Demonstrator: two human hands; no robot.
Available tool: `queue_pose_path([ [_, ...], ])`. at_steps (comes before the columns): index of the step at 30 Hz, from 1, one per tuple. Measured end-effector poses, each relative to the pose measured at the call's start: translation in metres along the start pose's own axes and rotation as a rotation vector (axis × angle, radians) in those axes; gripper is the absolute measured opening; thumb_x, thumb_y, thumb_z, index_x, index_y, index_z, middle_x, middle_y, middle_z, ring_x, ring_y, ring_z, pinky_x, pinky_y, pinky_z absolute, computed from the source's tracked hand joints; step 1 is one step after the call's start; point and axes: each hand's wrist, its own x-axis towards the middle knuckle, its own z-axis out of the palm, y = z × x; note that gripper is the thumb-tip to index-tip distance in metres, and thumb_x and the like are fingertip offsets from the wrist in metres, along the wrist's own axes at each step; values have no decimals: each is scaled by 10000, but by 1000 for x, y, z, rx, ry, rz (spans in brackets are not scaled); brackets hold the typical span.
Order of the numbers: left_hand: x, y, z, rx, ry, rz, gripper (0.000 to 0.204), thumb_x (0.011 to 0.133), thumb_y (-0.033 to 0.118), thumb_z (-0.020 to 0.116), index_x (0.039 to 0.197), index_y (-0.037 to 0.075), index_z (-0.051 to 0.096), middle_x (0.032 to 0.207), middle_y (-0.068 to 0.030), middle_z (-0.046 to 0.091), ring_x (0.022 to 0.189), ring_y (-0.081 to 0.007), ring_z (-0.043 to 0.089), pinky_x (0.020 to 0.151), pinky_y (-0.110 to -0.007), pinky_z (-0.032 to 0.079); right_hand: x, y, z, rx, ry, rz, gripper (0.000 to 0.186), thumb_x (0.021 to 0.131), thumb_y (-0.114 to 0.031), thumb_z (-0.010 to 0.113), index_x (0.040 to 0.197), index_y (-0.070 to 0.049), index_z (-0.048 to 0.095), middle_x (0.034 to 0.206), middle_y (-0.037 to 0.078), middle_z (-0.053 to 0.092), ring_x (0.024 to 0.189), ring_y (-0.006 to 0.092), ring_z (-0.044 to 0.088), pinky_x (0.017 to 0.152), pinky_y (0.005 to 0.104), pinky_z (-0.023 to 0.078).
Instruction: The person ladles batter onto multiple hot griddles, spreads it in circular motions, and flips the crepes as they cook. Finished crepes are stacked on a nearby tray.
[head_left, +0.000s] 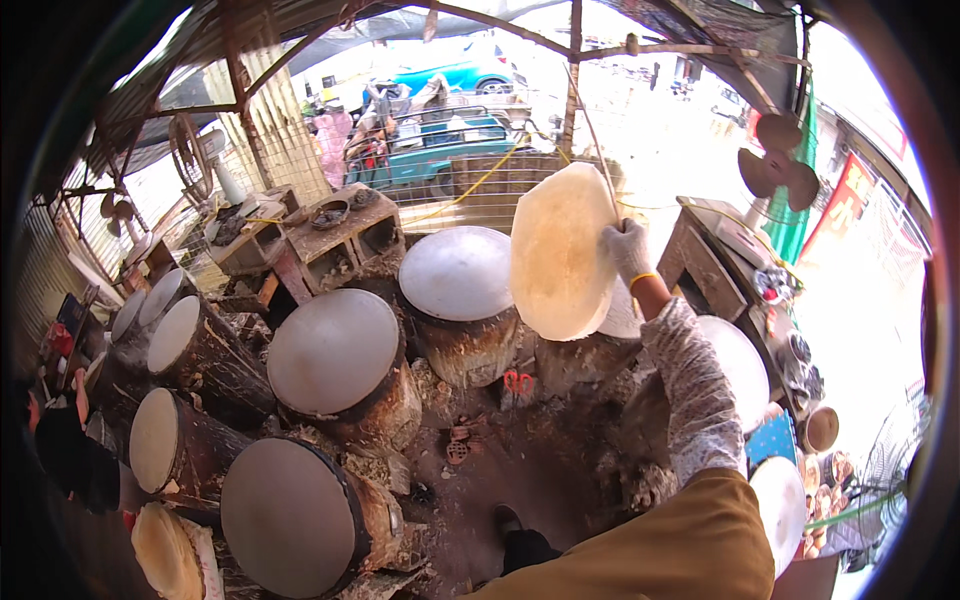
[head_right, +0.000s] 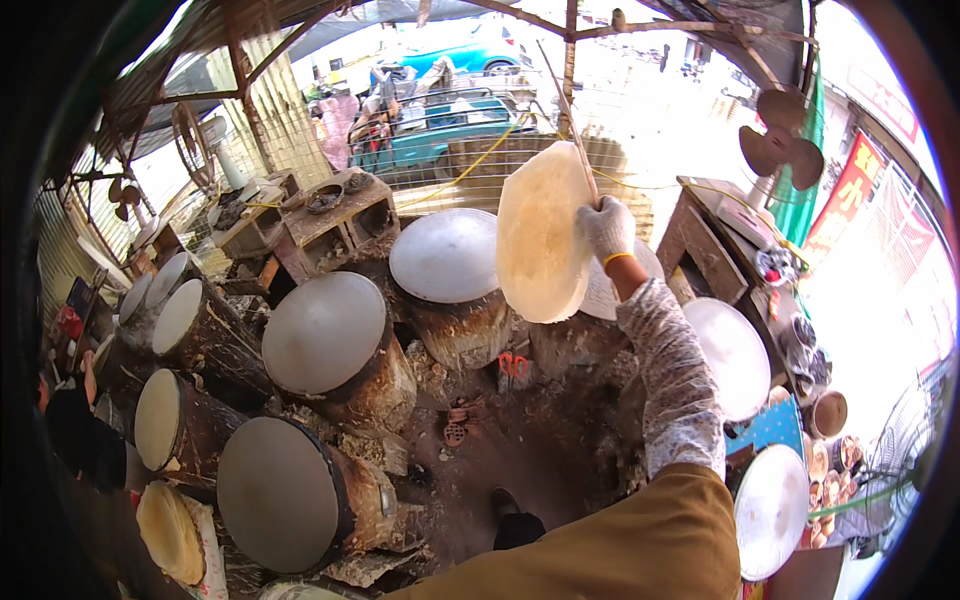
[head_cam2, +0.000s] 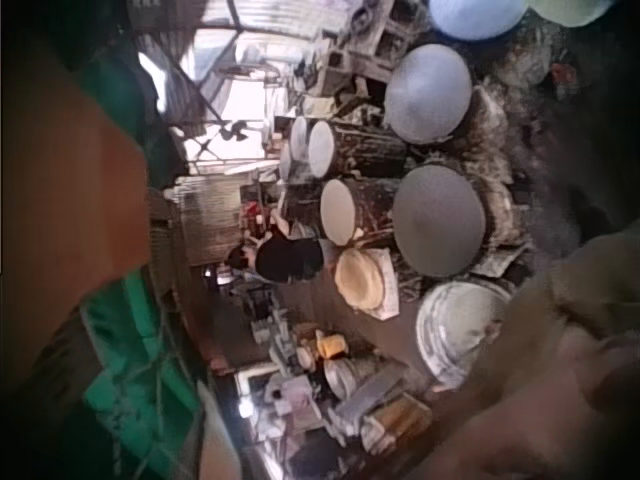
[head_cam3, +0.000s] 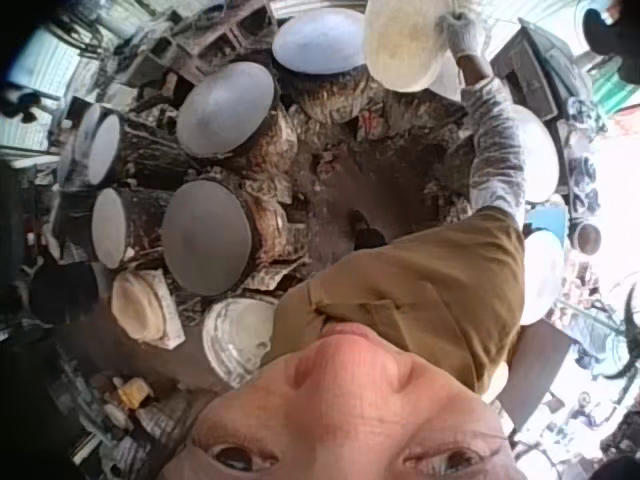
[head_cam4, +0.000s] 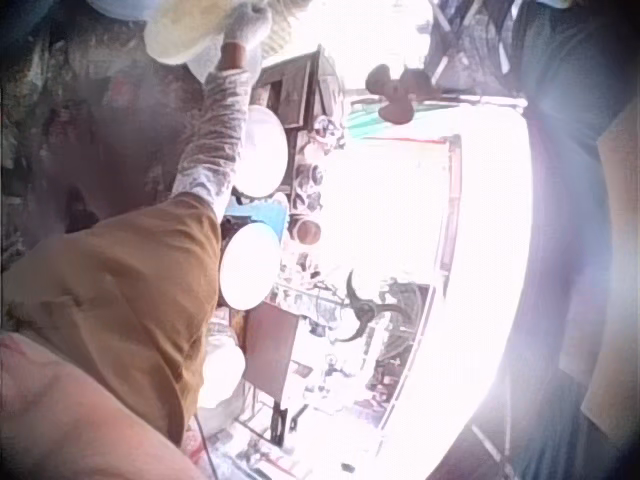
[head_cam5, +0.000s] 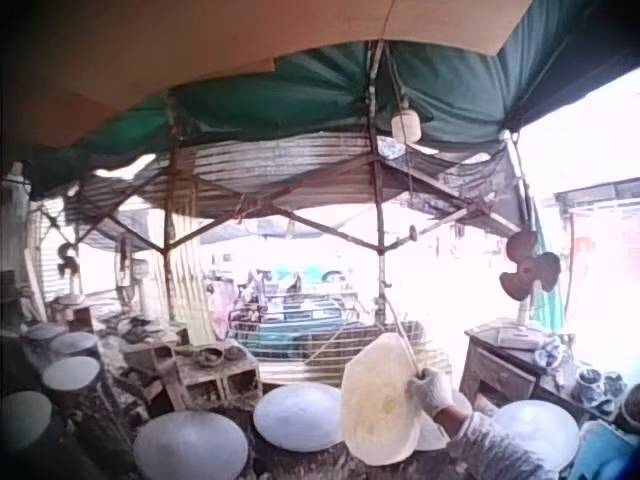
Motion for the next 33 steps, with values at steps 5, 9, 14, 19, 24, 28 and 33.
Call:
queue_pose_path([
  [5, -51, -15, -10, 100, -161, 31, 483, 964, 494, 377, 642, 134, 382, 496, 8, 371, 414, -133, 371, 388, -278, 341, -112, 5, -150, -101, -4, 3, 216, 781, -186, 607, 808, 19, 668, 642, 90, 653, 566, 145, 609, 566, 305, 490],
  [9, -92, -40, -5, 187, -284, 17, 482, 965, 495, 376, 646, 134, 382, 497, 8, 370, 414, -133, 370, 386, -280, 338, -214, 38, -250, -79, -52, 149, 190, 773, -178, 611, 792, 5, 658, 686, 50, 630, 621, 136, 573, 592, 293, 466],
  [14, -141, -95, 2, 365, -410, -8, 481, 966, 497, 375, 650, 134, 381, 499, 7, 369, 413, -132, 367, 383, -281, 335, -366, 62, -378, -103, 79, 388, 250, 755, -202, 641, 853, 28, 650, 720, 22, 603, 643, 108, 533, 582, 288, 452],
  [19, -181, -160, -8, 554, -447, -35, 480, 967, 498, 374, 655, 135, 380, 500, 7, 368, 413, -132, 365, 380, -283, 331, -536, 58, -503, 188, 412, 538, 261, 835, -164, 650, 998, 40, 655, 837, 12, 630, 723, 85, 553, 678, 242, 471],
  [24, -215, -223, -19, 700, -476, -81, 478, 968, 500, 373, 659, 135, 379, 501, 7, 367, 413, -131, 363, 377, -285, 328, -723, 30, -628, 370, 949, 586, 238, 854, -96, 642, 1053, 34, 639, 876, 24, 648, 751, 96, 606, 693, 248, 509],
  [28, -229, -255, -37, 779, -429, -111, 477, 969, 501, 372, 663, 135, 378, 502, 7, 366, 412, -131, 361, 375, -287, 325, -863, 43, -695, 389, 1247, 629, 213, 874, -100, 617, 1051, 18, 617, 921, 59, 663, 788, 134, 640, 726, 260, 533],
  [33, -229, -269, -72, 815, -301, -124, 476, 970, 502, 371, 667, 135, 377, 503, 7, 365, 412, -131, 359, 372, -289, 322, -1034, 140, -726, 415, 1478, 793, 202, 835, -110, 647, 1006, -2, 640, 865, 43, 644, 750, 152, 623, 704, 280, 526],
])
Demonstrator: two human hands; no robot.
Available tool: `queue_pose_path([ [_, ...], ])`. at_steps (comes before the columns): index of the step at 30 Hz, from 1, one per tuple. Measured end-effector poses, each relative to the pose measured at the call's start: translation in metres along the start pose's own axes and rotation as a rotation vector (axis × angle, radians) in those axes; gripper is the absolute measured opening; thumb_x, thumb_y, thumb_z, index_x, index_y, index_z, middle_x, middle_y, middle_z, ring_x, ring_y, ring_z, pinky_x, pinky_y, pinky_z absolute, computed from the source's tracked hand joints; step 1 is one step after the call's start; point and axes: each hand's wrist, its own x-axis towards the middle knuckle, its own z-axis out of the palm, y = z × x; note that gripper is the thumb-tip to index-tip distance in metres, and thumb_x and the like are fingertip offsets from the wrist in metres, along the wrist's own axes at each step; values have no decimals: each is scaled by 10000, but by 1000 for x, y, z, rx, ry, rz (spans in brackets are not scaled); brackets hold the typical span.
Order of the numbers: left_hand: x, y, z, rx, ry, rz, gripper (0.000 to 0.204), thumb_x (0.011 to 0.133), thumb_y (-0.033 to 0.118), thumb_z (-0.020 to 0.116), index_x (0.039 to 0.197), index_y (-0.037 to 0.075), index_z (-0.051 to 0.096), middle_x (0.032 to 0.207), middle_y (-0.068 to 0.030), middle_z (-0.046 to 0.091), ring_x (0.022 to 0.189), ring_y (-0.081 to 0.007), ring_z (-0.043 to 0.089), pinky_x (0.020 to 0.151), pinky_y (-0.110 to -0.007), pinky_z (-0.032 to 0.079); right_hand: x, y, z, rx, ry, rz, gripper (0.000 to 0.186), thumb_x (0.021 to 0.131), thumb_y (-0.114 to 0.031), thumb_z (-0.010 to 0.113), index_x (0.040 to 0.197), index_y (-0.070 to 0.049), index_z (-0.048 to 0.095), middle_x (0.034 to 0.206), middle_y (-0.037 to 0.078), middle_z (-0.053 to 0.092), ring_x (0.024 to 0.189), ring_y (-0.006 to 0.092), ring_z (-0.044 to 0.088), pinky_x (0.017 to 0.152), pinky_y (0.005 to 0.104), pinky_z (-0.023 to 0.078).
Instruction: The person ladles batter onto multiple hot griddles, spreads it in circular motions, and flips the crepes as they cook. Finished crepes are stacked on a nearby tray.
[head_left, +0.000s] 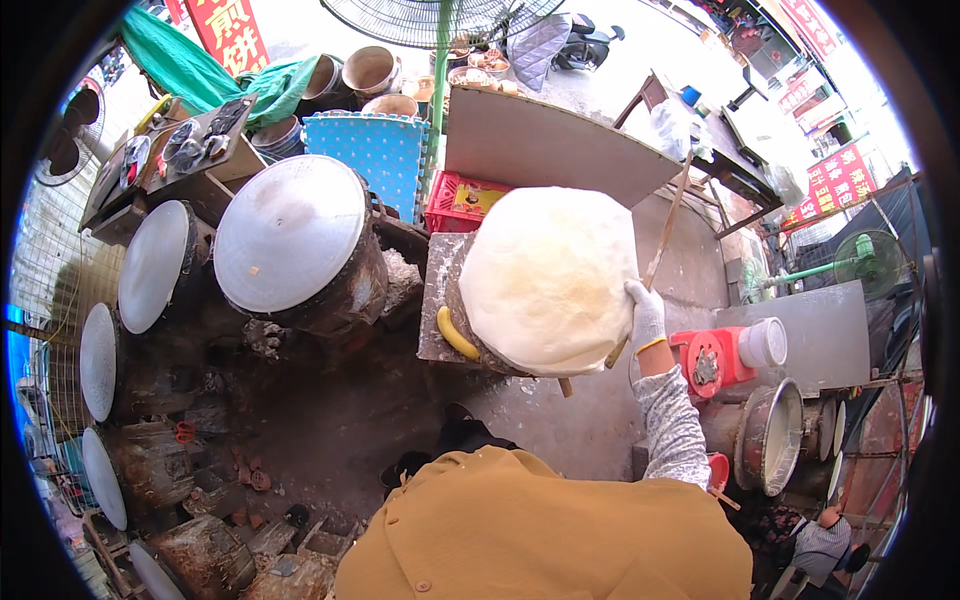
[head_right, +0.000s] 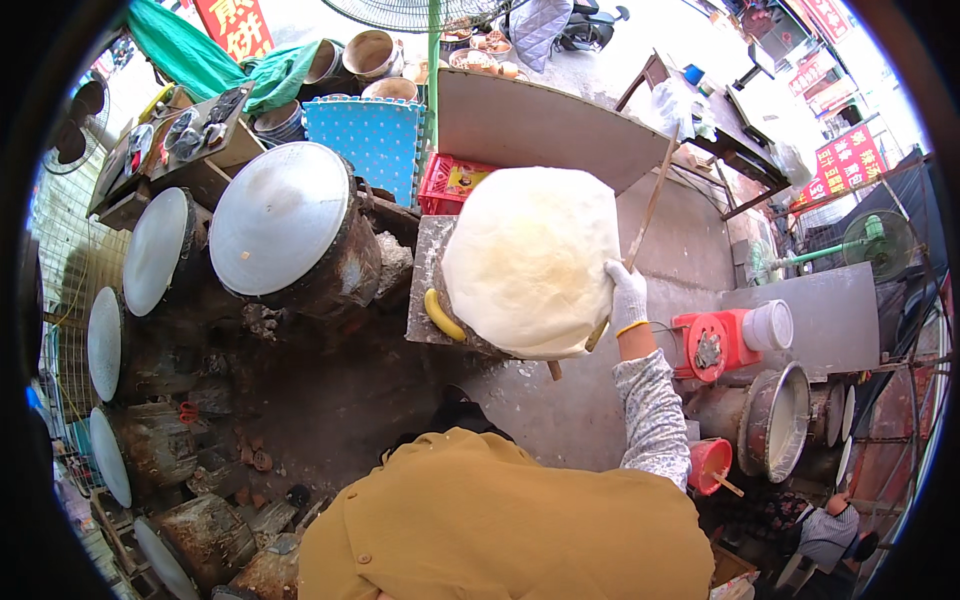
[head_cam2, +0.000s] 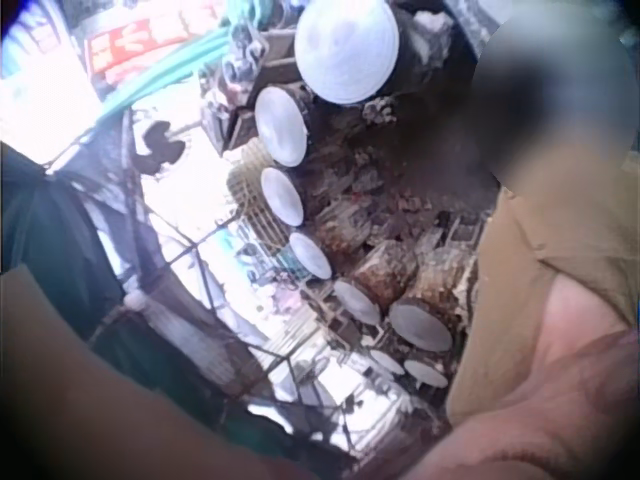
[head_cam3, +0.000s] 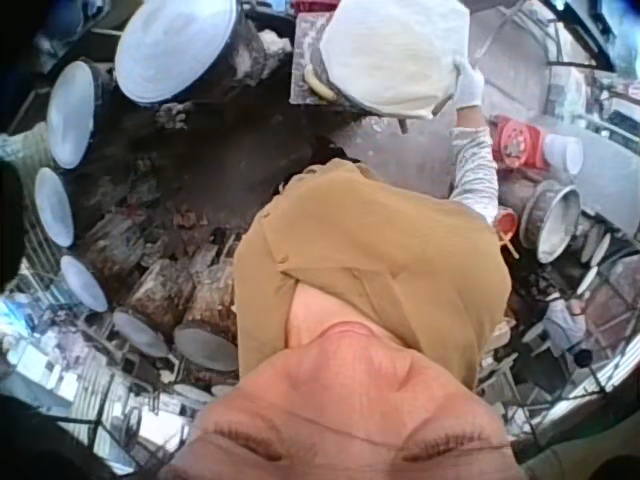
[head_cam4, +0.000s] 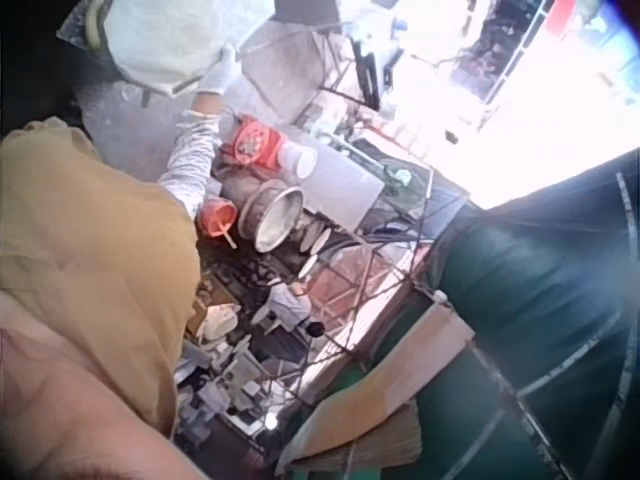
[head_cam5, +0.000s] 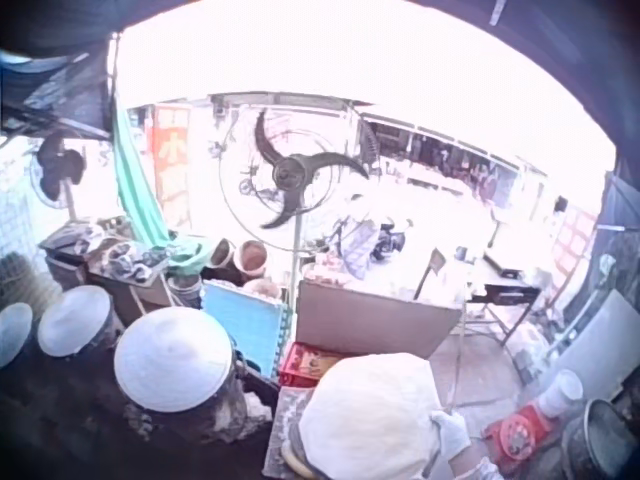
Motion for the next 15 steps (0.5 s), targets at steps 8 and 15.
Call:
queue_pose_path([
  [8, -4, -51, -81, -53, 240, -73, 474, 971, 504, 370, 674, 135, 375, 505, 6, 363, 411, -130, 355, 368, -292, 316, 46, 110, -104, -1085, 437, -14, 396, 892, -356, 604, 1104, -28, 667, 933, 155, 677, 932, 305, 645, 786, 413, 499],
  [15, -28, -126, -225, -310, 561, -113, 472, 973, 506, 368, 680, 136, 374, 507, 6, 361, 411, -129, 352, 364, -294, 312, -38, 63, 125, -1124, -188, -524, 333, 882, -332, 585, 1009, -36, 669, 879, 227, 642, 831, 408, 627, 756, 462, 482],
])
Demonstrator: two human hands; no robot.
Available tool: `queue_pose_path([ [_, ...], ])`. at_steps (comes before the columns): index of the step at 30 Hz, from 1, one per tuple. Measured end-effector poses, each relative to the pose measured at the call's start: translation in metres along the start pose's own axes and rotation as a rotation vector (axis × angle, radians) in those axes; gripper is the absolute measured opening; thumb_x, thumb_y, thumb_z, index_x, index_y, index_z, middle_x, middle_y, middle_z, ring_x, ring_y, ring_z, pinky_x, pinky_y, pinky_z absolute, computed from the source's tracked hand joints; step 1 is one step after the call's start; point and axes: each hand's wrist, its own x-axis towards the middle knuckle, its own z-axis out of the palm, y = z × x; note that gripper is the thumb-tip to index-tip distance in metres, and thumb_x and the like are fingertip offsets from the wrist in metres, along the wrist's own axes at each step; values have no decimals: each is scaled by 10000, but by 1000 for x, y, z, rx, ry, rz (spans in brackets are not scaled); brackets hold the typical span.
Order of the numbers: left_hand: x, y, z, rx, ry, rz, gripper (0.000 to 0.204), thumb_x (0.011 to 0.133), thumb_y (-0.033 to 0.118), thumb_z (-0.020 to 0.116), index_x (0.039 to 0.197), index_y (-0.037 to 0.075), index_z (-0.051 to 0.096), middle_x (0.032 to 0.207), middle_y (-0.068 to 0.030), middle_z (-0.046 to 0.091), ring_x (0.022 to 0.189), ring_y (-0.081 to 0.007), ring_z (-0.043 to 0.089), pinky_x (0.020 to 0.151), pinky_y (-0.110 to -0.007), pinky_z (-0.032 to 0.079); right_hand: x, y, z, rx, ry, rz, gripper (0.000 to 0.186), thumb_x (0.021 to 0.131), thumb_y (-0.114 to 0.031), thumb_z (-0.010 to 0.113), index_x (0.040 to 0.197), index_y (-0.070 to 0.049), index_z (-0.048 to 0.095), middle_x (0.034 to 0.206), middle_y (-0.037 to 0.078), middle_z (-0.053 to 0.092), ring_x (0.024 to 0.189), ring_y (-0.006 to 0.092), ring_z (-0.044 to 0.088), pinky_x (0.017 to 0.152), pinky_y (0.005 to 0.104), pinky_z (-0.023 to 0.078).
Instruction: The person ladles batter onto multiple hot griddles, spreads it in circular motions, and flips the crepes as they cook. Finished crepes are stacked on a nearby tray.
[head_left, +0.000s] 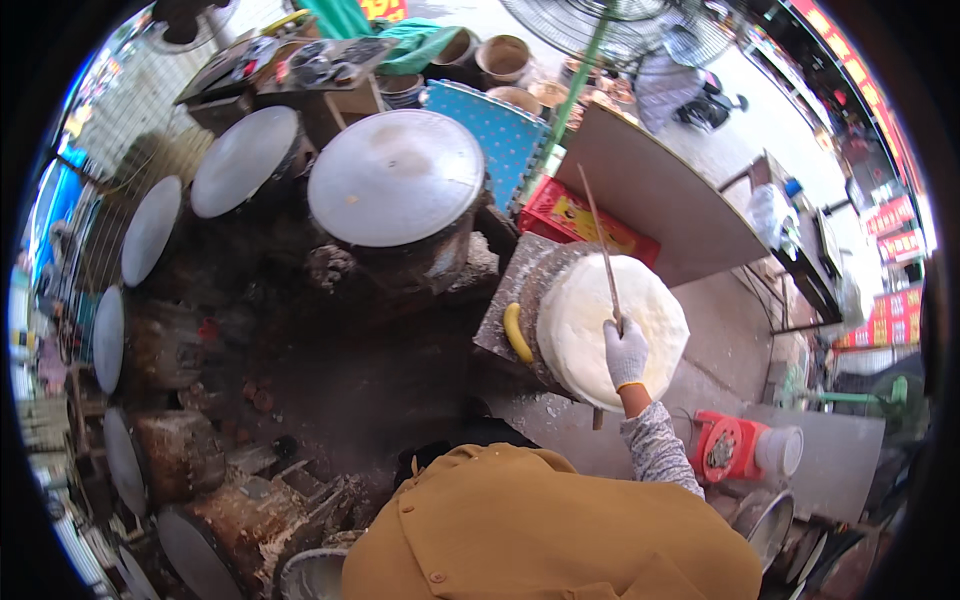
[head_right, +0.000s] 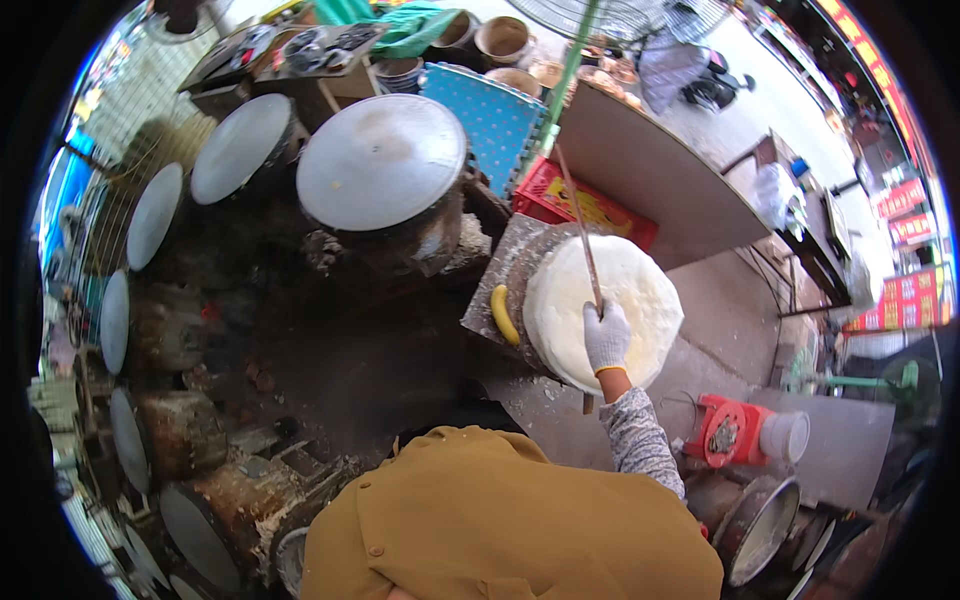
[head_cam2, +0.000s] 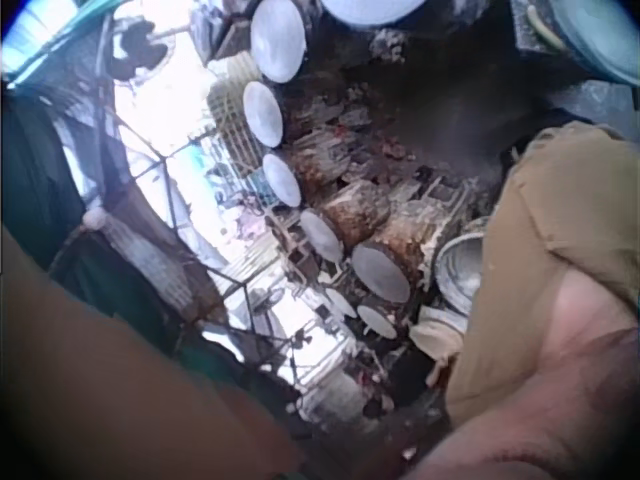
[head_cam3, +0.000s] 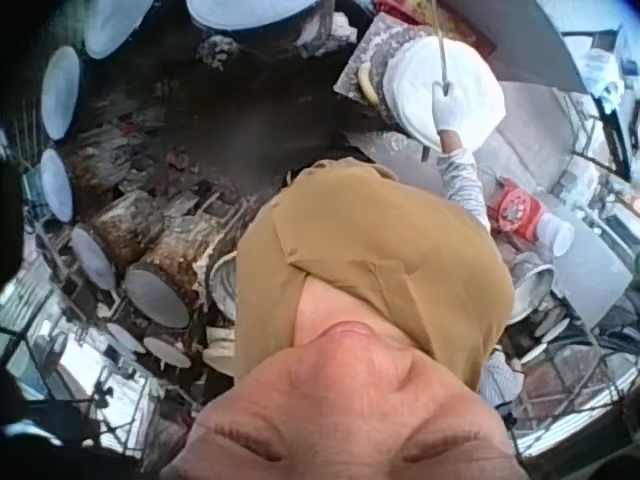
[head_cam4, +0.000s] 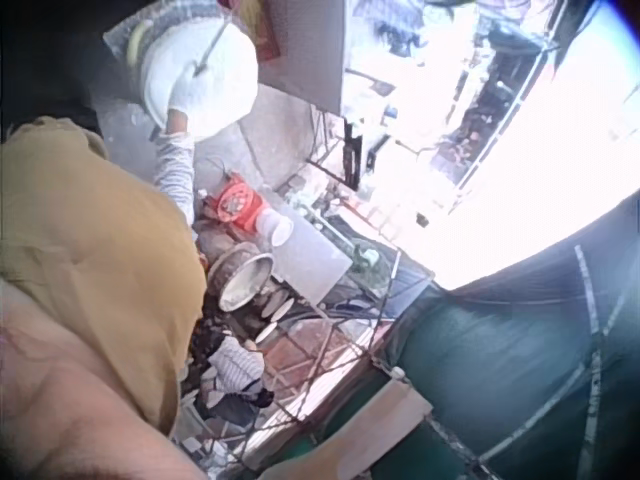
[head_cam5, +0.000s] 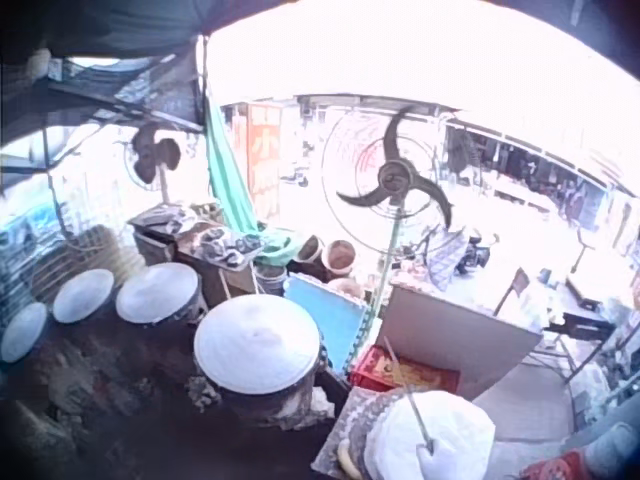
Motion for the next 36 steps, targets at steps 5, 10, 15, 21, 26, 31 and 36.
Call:
queue_pose_path([
  [5, 48, -62, -114, -373, 199, -40, 471, 974, 508, 367, 685, 136, 373, 508, 6, 360, 411, -129, 350, 361, -296, 308, -108, -216, 125, 223, -700, -764, 580, 805, -35, 546, 1375, -15, 442, 1055, 206, 593, 940, 374, 613, 796, 413, 503],
  [10, -28, -40, -94, -548, 226, -64, 460, 980, 527, 406, 752, 129, 424, 504, 12, 352, 371, -124, 326, 333, -276, 260, -303, -359, 146, 402, -1679, -1425, 650, 851, 14, 529, 1463, -153, 385, 1009, 186, 640, 872, 371, 642, 775, 403, 519],
  [15, -65, -84, -134, -287, 313, 45, 414, 989, 401, 446, 721, 85, 448, 517, -38, 442, 359, -152, 442, 312, -310, 346, -456, -389, 154, -627, -1477, -2254, 405, 931, -191, 443, 1327, -209, 526, 912, 154, 699, 824, 354, 682, 691, 448, 536],
  [21, -46, -126, -154, -218, 372, -121, 404, 990, 326, 439, 768, -5, 505, 518, -71, 476, 360, -193, 476, 325, -353, 389, -596, -366, 203, -691, -1400, -2438, 236, 884, -192, 533, 999, -84, 709, 924, 156, 719, 869, 324, 708, 711, 436, 560],
  [26, -13, -135, -143, -35, 136, -284, 414, 992, 325, 426, 753, -4, 505, 496, -91, 467, 358, -204, 482, 318, -354, 372, -631, -328, 248, -666, -1385, -2462, 211, 846, -186, 552, 917, -86, 724, 889, 160, 721, 844, 328, 712, 697, 436, 561],
  [31, 25, -83, -136, -1007, 73, -495, 491, 998, 349, 407, 630, 33, 487, 452, -94, 474, 334, -204, 481, 307, -348, 355, -656, -319, 254, -642, -1730, -2316, 285, 892, -219, 486, 1099, -118, 653, 953, 192, 701, 876, 386, 684, 752, 478, 547],
  [36, 37, -72, -167, -206, 402, -424, 464, 1004, 377, 392, 713, 39, 522, 499, -107, 519, 362, -238, 508, 316, -390, 382, -679, -352, 258, -632, -1533, -2253, 261, 911, -218, 470, 1083, -114, 637, 918, 184, 704, 855, 387, 687, 731, 483, 550],
])
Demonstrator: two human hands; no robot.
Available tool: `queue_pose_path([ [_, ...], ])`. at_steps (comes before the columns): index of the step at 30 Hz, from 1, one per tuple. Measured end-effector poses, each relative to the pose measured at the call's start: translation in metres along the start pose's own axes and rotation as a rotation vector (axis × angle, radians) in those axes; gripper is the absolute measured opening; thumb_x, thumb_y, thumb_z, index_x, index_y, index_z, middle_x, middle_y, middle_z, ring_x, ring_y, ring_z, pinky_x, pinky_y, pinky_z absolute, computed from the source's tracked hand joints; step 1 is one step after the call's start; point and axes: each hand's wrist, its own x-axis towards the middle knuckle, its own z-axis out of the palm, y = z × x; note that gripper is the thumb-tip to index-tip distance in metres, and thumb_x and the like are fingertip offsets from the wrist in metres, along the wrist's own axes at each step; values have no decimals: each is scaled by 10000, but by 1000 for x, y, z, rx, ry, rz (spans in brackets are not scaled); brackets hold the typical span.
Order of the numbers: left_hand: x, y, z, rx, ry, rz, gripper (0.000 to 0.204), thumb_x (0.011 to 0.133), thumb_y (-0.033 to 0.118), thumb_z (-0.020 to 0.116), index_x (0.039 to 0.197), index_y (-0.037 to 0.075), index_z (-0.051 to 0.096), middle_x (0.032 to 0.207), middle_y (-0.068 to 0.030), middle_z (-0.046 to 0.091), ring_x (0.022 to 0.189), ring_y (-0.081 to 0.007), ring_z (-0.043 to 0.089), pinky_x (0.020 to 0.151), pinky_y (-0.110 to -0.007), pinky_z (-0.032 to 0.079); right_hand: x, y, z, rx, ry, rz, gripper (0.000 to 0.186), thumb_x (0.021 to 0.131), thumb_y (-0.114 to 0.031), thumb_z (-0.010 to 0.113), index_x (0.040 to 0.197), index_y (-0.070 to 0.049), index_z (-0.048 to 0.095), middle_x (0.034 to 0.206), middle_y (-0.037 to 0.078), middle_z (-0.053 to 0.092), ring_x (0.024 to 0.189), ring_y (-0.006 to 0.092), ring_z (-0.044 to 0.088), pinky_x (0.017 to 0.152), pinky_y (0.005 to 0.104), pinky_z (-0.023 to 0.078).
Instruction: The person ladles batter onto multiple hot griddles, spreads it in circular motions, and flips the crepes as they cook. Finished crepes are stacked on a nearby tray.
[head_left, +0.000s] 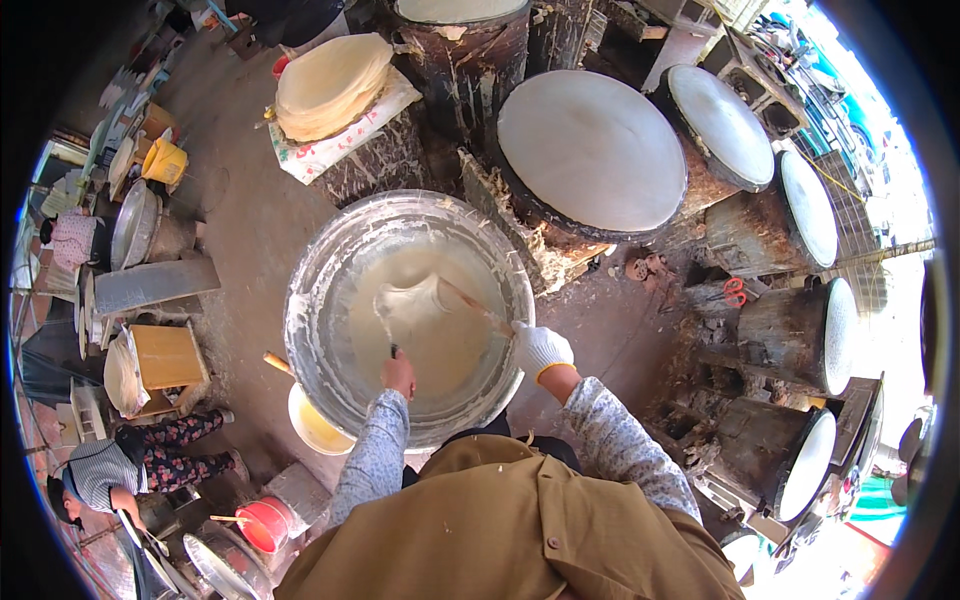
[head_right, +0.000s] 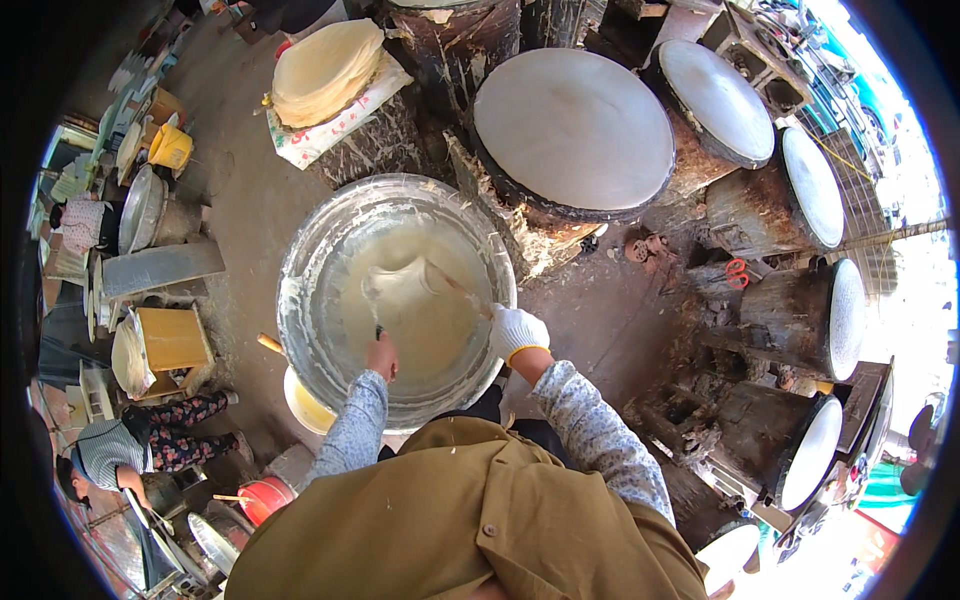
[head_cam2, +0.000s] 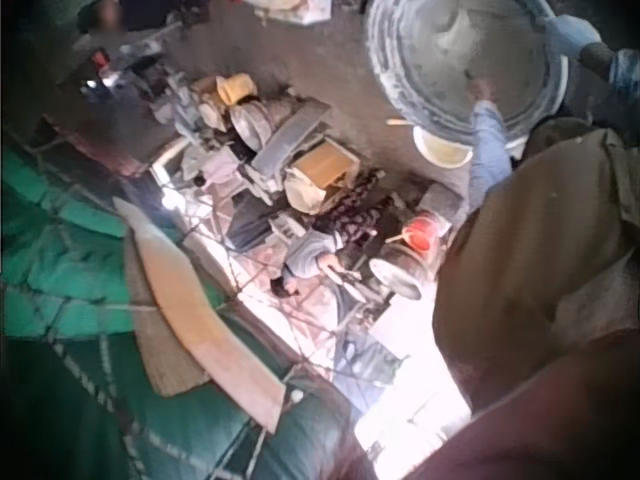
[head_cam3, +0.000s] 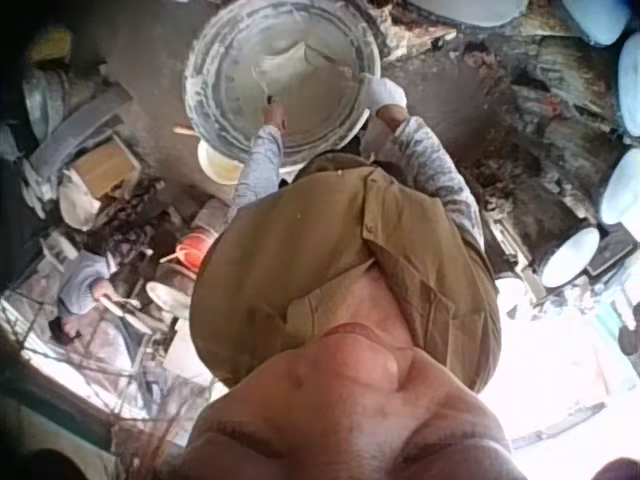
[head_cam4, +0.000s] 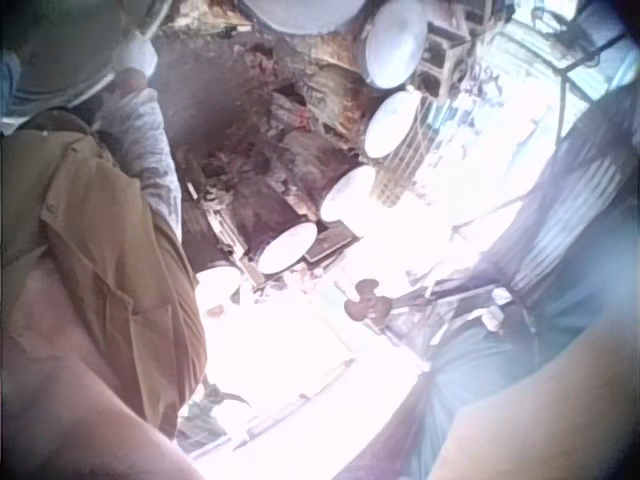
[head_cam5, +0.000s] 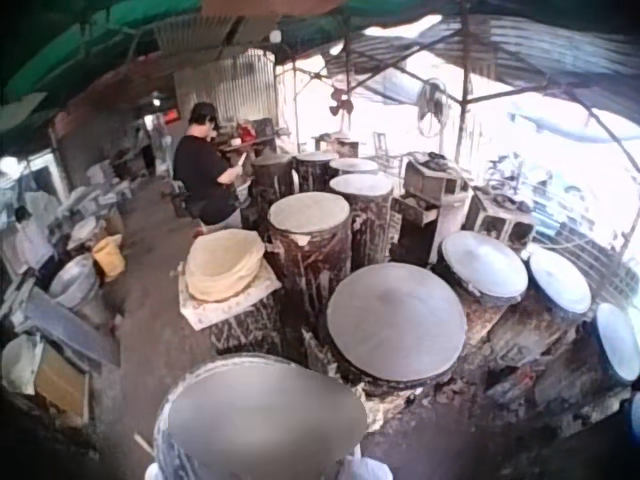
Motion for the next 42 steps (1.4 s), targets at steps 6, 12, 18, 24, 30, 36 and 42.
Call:
queue_pose_path([
  [6, -7, -6, 42, -5, -62, -13, 475, 1012, 393, 365, 713, 46, 489, 508, -87, 501, 386, -255, 509, 335, -394, 387, -6, 6, 31, -4, -67, -5, 274, 914, -267, 476, 1071, -120, 646, 898, 203, 698, 842, 395, 685, 732, 497, 546],
  [12, -35, 24, 83, -1034, -584, -406, 462, 1011, 448, 415, 695, 111, 405, 544, 17, 392, 392, -125, 395, 352, -263, 324, -13, 30, 51, 155, -207, -149, 298, 950, -269, 446, 1087, -80, 631, 942, 249, 667, 875, 443, 641, 764, 514, 504],
  [18, -120, 16, 37, -1177, -825, 40, 412, 1010, 471, 426, 771, 136, 410, 556, 66, 294, 373, -56, 256, 330, -209, 231, -35, 68, -38, 419, -229, -312, 351, 966, -265, 472, 1255, -100, 585, 834, 209, 675, 745, 311, 690, 675, 429, 531],
  [24, -265, 44, -41, -986, -528, 450, 419, 985, 532, 435, 806, 154, 419, 551, 61, 285, 369, -57, 227, 305, -238, 170, -53, 53, -148, 630, -344, -536, 346, 970, -196, 534, 1285, -63, 583, 641, 43, 590, 525, 96, 572, 492, 273, 473],
  [30, -405, 108, -96, -896, 82, 768, 381, 1009, 464, 441, 833, 126, 445, 570, 44, 318, 388, -49, 254, 315, -226, 172, -70, 3, -261, 785, -410, -816, 330, 978, -166, 534, 1284, -59, 591, 628, 16, 580, 504, 64, 538, 454, 238, 452],
  [36, -440, 120, -83, -576, 539, 733, 362, 1018, 420, 445, 837, 107, 458, 570, 33, 392, 402, -63, 344, 330, -218, 261, -71, -9, -278, 764, -302, -926, 346, 965, -165, 549, 1297, -78, 587, 639, 62, 596, 516, 113, 568, 472, 271, 465],
  [42, -397, 78, -63, -1691, -941, 80, 313, 1015, 324, 479, 859, 53, 468, 636, 24, 392, 457, -85, 408, 371, -233, 343, -36, 31, -213, 153, 192, -872, 329, 927, -232, 586, 1250, -187, 629, 741, 223, 647, 643, 366, 652, 577, 425, 518],
])
